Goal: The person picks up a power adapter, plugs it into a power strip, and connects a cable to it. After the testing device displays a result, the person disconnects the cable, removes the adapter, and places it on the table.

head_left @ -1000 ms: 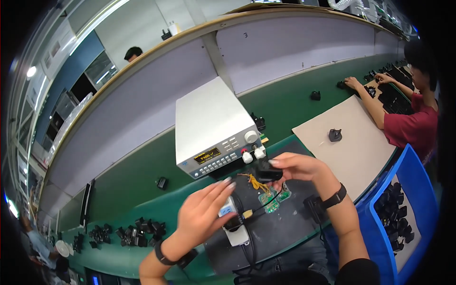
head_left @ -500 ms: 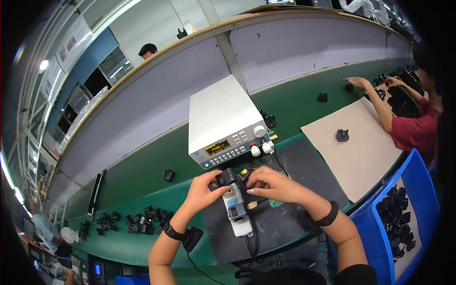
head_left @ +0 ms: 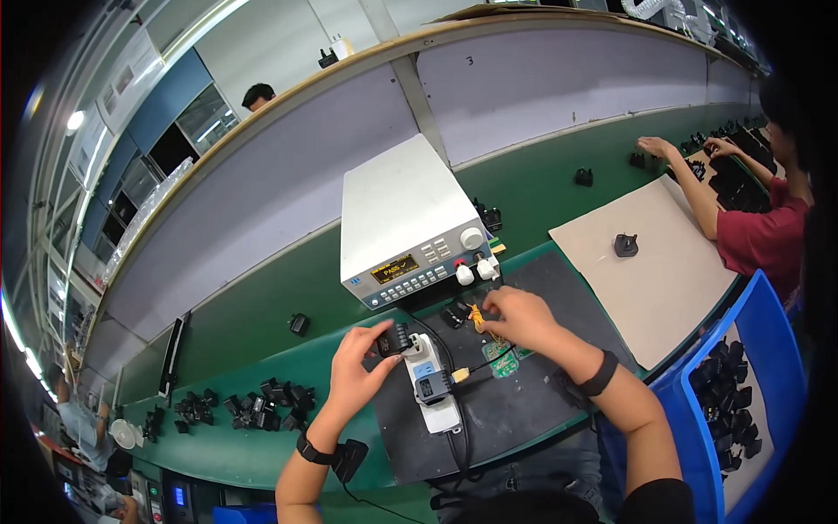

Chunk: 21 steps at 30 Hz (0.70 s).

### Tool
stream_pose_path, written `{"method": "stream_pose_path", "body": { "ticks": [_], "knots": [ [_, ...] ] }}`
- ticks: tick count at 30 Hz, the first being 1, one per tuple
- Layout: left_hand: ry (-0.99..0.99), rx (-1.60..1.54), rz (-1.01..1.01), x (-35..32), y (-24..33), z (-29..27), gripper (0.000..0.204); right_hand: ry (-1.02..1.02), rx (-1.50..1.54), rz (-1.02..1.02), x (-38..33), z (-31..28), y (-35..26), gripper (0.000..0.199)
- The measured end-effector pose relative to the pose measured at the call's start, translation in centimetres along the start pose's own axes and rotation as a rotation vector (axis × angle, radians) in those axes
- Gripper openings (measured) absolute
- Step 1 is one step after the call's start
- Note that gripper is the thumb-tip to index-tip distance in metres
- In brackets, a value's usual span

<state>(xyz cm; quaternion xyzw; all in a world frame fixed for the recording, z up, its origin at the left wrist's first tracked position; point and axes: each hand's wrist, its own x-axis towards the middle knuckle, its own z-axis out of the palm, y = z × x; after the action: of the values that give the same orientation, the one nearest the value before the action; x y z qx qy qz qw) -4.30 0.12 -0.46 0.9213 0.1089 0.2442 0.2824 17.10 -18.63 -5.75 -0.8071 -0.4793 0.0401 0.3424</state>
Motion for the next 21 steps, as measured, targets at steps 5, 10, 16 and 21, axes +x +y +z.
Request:
{"method": "stream_pose_path", "body": {
  "ticks": [5,10,16,21],
  "knots": [
    [-0.027,-0.008,0.063,-1.0,0.0,0.4,0.046,0.077,-0.279,-0.258,2.6,3.7,-0.2,0.048],
    [-0.054,-0.04,-0.002,-2.0,-0.1,0.2,0.044,-0.125,-0.378,-0.119,4.4,4.9,-1.9,0.054],
    [-0.027,-0.099,-0.063,-2.6,0.2,-0.5,0.044,-0.114,-0.209,-0.116,4.8,4.8,-1.1,0.033],
    [-0.043,-0.356,-0.162,-2.7,0.4,0.3,0.044,0.115,0.221,-0.257,0.2,1.7,-2.3,0.026]
  ]
}}
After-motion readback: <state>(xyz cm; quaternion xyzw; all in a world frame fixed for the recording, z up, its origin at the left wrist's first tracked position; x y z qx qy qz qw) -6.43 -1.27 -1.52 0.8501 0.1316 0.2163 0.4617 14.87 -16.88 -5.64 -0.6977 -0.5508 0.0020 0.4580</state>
